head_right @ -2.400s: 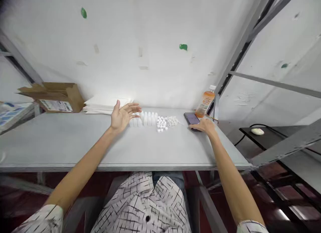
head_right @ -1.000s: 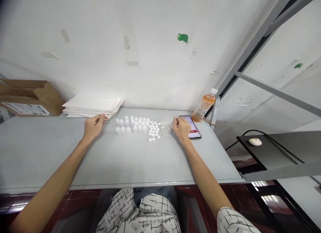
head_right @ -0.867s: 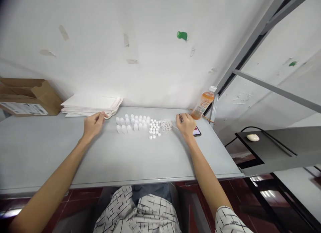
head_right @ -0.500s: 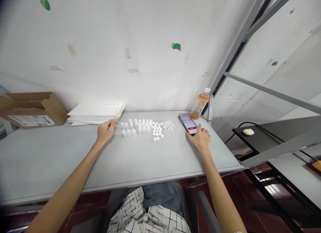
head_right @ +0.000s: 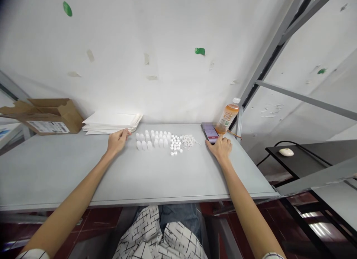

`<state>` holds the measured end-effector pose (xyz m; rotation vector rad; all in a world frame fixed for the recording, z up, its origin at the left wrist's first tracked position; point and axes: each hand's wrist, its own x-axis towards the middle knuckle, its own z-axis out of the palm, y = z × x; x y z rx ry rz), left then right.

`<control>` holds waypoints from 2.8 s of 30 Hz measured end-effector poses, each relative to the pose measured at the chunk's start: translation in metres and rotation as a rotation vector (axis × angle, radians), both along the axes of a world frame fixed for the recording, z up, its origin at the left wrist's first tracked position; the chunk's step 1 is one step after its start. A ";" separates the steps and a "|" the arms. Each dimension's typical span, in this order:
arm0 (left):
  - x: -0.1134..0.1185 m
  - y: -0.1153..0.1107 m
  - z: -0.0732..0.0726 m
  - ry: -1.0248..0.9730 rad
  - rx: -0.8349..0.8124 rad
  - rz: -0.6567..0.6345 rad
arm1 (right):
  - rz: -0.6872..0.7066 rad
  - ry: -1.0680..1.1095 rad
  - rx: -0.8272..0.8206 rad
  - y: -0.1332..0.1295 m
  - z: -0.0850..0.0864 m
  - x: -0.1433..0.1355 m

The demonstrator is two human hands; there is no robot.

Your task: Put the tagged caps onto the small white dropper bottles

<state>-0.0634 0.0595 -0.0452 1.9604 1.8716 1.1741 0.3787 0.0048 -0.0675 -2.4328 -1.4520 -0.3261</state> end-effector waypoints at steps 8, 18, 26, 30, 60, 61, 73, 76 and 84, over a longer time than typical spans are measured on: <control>-0.002 0.001 -0.005 -0.025 -0.007 0.009 | 0.232 -0.108 0.369 0.004 0.010 -0.015; -0.001 0.010 -0.017 -0.034 -0.067 -0.007 | 0.346 0.033 0.283 0.021 -0.004 -0.044; 0.002 0.012 -0.018 -0.068 -0.104 -0.039 | 0.407 0.082 0.186 0.023 -0.012 -0.038; 0.002 0.011 -0.017 -0.072 -0.112 -0.039 | 0.402 0.117 0.168 0.025 -0.013 -0.036; 0.001 -0.034 0.019 -0.234 0.186 -0.208 | 0.428 0.286 0.257 0.019 -0.004 -0.034; 0.004 -0.041 0.020 -0.174 0.193 -0.250 | 0.435 0.289 0.267 0.018 -0.003 -0.034; 0.014 -0.039 0.000 0.187 -0.054 -0.308 | 0.468 0.332 0.350 0.015 0.004 -0.036; 0.011 -0.041 0.002 0.168 -0.053 -0.279 | 0.476 0.347 0.366 0.015 0.005 -0.037; 0.022 -0.069 0.024 0.064 -0.026 -0.376 | 0.535 0.402 0.423 0.013 0.012 -0.040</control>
